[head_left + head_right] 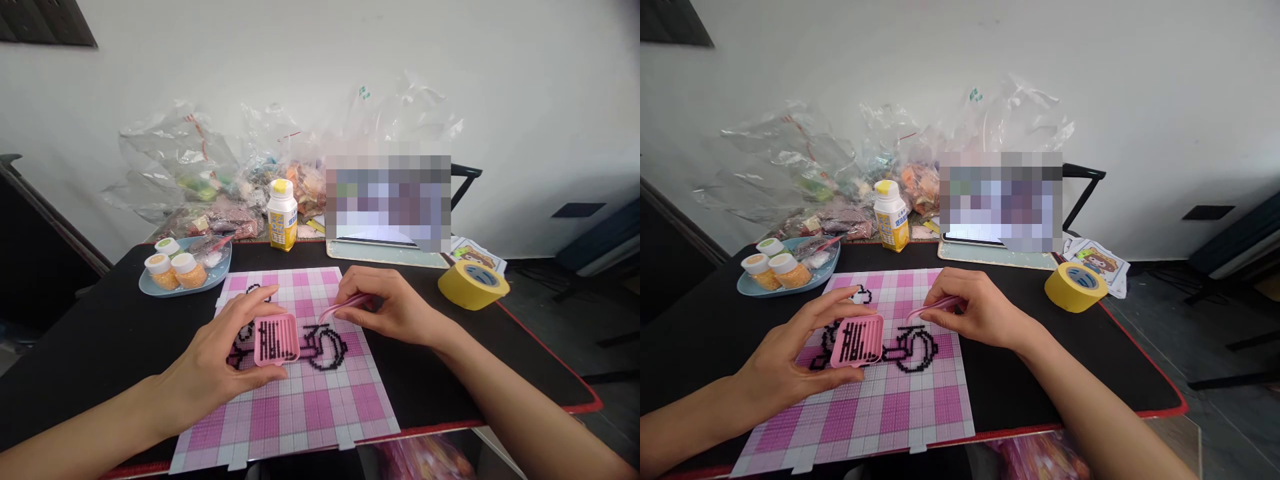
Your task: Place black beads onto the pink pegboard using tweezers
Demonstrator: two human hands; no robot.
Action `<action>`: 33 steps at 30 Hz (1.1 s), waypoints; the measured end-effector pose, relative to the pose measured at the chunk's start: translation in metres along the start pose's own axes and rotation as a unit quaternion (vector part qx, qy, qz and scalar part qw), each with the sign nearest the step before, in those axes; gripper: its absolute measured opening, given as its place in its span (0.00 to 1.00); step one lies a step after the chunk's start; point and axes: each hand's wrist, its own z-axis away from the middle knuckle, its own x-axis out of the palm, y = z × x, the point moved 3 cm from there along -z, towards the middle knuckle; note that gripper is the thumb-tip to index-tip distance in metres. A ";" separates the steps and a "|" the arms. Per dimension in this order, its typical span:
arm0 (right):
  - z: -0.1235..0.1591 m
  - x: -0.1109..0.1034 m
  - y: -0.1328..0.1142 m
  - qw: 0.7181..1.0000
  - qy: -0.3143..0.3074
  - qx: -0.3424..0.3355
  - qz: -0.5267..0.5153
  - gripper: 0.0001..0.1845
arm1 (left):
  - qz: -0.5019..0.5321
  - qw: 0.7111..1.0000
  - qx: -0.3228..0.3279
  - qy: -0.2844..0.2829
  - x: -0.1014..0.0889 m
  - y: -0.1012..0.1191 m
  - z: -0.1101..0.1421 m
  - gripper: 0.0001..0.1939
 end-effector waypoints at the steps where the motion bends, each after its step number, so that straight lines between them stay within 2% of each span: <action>1: 0.000 0.001 -0.002 1.000 0.005 -0.006 -0.004 0.06 | 0.003 1.000 0.000 -0.001 0.000 0.000 0.000 0.38; 5: -0.001 0.006 -0.008 0.999 0.014 -0.036 -0.017 0.04 | 0.011 1.000 0.005 -0.005 0.001 -0.001 0.000 0.39; 10: 0.000 0.016 -0.013 0.997 -0.027 -0.057 -0.036 0.08 | -0.003 1.000 0.014 -0.004 0.002 -0.001 -0.001 0.39; 17: 0.001 0.023 -0.018 0.996 -0.067 -0.058 -0.031 0.10 | 0.001 1.000 0.025 -0.010 0.003 -0.002 -0.001 0.39; 33: 0.002 0.027 -0.017 0.994 -0.082 -0.066 0.009 0.11 | 0.007 1.000 0.009 -0.020 0.003 -0.003 -0.001 0.39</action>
